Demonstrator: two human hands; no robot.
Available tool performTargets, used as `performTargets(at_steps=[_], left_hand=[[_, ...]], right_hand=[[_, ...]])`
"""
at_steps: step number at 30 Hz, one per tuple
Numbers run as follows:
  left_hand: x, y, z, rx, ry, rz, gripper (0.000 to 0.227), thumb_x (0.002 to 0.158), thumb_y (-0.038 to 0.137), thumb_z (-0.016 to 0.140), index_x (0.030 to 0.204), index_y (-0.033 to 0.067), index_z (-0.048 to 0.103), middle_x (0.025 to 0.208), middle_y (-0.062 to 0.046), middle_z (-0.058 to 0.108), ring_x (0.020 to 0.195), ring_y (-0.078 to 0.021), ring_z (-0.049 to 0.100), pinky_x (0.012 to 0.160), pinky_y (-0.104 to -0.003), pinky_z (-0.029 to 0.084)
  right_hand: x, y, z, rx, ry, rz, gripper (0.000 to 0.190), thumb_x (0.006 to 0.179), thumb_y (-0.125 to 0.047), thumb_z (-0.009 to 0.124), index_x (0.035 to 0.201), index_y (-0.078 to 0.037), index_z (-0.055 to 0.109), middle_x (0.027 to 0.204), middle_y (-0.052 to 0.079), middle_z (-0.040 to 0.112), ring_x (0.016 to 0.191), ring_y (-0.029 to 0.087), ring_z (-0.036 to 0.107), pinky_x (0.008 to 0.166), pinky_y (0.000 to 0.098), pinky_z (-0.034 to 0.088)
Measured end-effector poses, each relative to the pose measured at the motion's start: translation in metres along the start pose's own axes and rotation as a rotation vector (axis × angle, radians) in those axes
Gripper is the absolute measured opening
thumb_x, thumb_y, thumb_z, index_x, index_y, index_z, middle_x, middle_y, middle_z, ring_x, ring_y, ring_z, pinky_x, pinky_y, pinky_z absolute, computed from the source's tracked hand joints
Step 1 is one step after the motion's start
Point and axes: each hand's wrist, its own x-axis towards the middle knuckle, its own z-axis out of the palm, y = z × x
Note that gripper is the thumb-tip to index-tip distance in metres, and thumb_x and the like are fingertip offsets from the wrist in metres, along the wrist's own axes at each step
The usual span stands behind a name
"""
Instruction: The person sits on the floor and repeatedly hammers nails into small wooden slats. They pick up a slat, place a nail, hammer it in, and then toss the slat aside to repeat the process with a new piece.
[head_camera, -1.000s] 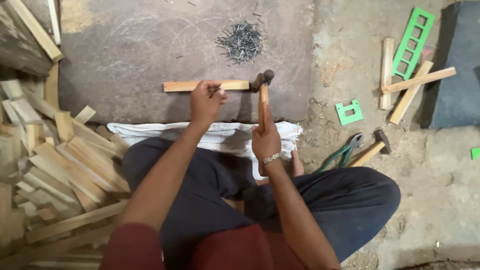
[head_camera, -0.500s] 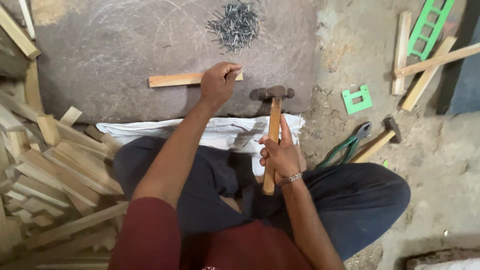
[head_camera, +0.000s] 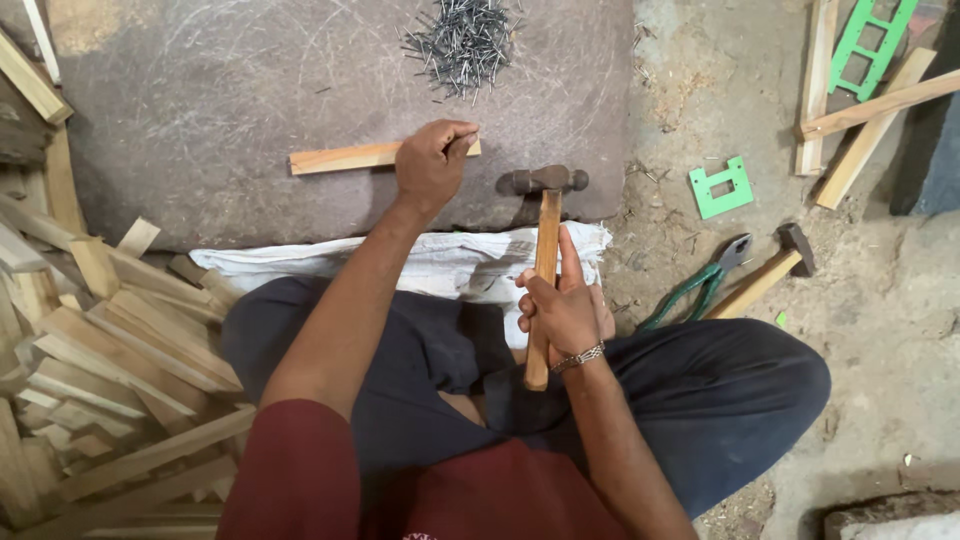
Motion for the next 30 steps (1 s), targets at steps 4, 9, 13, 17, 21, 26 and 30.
performTargets(at_steps=[4, 9, 13, 17, 21, 26, 30], left_hand=[[-0.003, 0.001, 0.000, 0.016, 0.011, 0.066, 0.012, 0.091, 0.013, 0.076, 0.103, 0.0100, 0.076, 0.101, -0.010, 0.076, 0.089, -0.0288, 0.073, 0.076, -0.037, 0.057], [-0.005, -0.001, -0.002, 0.004, 0.053, 0.140, 0.021, 0.088, 0.011, 0.078, 0.109, 0.0132, 0.076, 0.100, -0.008, 0.076, 0.090, -0.0272, 0.074, 0.078, -0.036, 0.058], [-0.005, -0.002, 0.000, -0.035, 0.020, -0.008, 0.051, 0.087, 0.012, 0.081, 0.135, 0.0156, 0.062, 0.093, -0.002, 0.077, 0.076, -0.0194, 0.071, 0.070, -0.032, 0.057], [-0.007, 0.000, 0.000, 0.015, 0.000, -0.037, 0.078, 0.085, 0.011, 0.083, 0.152, 0.0181, 0.044, 0.090, 0.003, 0.079, 0.068, -0.0142, 0.068, 0.064, -0.029, 0.055], [-0.003, 0.001, -0.002, -0.035, 0.013, -0.079, 0.081, 0.083, 0.011, 0.086, 0.152, 0.0183, 0.045, 0.090, 0.003, 0.079, 0.069, -0.0142, 0.072, 0.063, -0.028, 0.056], [-0.007, -0.001, -0.006, -0.089, 0.011, -0.015, 0.084, 0.086, 0.006, 0.084, 0.157, 0.0177, 0.040, 0.095, 0.002, 0.078, 0.077, -0.0133, 0.075, 0.068, -0.027, 0.058], [-0.009, -0.004, -0.007, -0.089, 0.014, 0.034, 0.089, 0.085, -0.005, 0.071, 0.160, 0.0141, 0.027, 0.101, -0.003, 0.072, 0.075, -0.0149, 0.067, 0.068, -0.029, 0.056]], right_hand=[[0.002, 0.012, 0.000, 0.009, -0.020, -0.059, 0.090, 0.090, -0.001, 0.058, 0.165, -0.028, 0.016, 0.089, 0.007, 0.062, 0.055, 0.011, 0.052, 0.041, 0.0283, 0.047], [0.005, 0.006, 0.005, -0.827, 0.007, -0.901, 0.081, 0.095, 0.001, 0.072, 0.164, -0.006, 0.029, 0.151, 0.031, 0.054, 0.130, 0.041, 0.060, 0.100, 0.0445, 0.054], [-0.004, -0.013, 0.016, -0.853, 0.073, -0.853, 0.067, 0.098, -0.005, 0.066, 0.158, -0.005, 0.037, 0.147, 0.025, 0.058, 0.130, 0.038, 0.062, 0.101, 0.0387, 0.053], [-0.008, -0.022, 0.037, -0.868, 0.126, -0.976, 0.064, 0.103, -0.007, 0.065, 0.160, -0.011, 0.037, 0.127, 0.020, 0.066, 0.109, 0.036, 0.069, 0.093, 0.0417, 0.057], [0.009, -0.031, 0.052, -1.183, 0.140, -0.747, 0.070, 0.095, -0.006, 0.066, 0.158, -0.020, 0.039, 0.113, 0.021, 0.068, 0.094, 0.043, 0.066, 0.077, 0.0496, 0.055], [0.006, -0.036, 0.041, -1.102, 0.167, -0.862, 0.069, 0.096, -0.006, 0.066, 0.158, -0.022, 0.039, 0.112, 0.022, 0.067, 0.094, 0.043, 0.067, 0.077, 0.0499, 0.055], [-0.012, -0.027, 0.035, -0.927, 0.206, -1.186, 0.065, 0.104, -0.007, 0.065, 0.159, -0.022, 0.036, 0.105, 0.019, 0.065, 0.088, 0.039, 0.065, 0.077, 0.0477, 0.054]])
